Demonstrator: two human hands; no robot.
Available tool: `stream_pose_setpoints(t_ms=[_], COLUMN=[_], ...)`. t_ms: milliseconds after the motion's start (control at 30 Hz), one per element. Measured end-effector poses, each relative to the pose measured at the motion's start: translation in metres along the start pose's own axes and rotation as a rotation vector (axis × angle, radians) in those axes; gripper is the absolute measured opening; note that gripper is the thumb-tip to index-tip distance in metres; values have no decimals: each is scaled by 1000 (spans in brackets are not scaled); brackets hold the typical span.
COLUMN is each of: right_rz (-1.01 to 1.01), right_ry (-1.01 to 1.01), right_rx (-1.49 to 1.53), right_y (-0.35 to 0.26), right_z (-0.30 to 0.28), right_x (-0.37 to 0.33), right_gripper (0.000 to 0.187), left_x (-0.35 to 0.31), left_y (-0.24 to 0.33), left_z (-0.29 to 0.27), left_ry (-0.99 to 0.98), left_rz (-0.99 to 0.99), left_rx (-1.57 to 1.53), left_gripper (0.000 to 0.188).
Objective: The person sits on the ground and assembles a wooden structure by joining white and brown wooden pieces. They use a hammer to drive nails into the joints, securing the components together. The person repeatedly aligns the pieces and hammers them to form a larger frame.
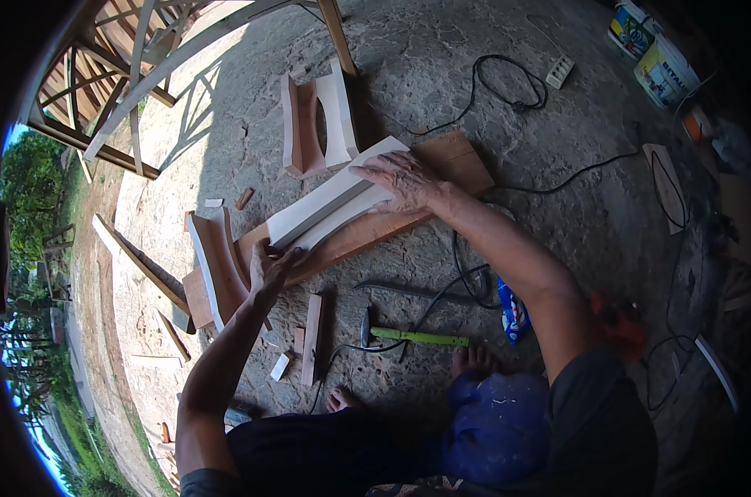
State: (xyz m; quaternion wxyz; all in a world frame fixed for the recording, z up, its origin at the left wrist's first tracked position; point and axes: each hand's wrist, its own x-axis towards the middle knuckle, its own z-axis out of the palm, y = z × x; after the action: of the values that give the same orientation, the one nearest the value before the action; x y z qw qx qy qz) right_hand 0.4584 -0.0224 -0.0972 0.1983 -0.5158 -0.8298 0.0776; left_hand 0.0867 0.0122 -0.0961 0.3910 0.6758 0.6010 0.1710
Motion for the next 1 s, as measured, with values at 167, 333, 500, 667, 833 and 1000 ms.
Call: stream_pose_setpoints(t_ms=[167,333,500,667,833,1000], right_rz=[527,722,775,724,714,937], right_ry=[402,299,142,222,406,204], right_rx=[79,488,680,972,882,499], right_y=[20,16,32,35,34,-24], right_z=[9,21,13,4,-31,-81], right_x=[-33,-35,-72,-99,-132,-191], right_gripper=[80,77,74,73,58,50], left_x=[6,2,-17,-34,-33,-21], left_y=[13,-12,11,6,18,25], left_z=[6,5,11,18,35,39], left_ry=[-131,-72,-153,-274,-81,-2], left_rz=[-130,-139,-219,-143,319,336], left_rx=[-158,-296,-313,-281,-198,9], left_gripper=[71,71,71,54,36,32])
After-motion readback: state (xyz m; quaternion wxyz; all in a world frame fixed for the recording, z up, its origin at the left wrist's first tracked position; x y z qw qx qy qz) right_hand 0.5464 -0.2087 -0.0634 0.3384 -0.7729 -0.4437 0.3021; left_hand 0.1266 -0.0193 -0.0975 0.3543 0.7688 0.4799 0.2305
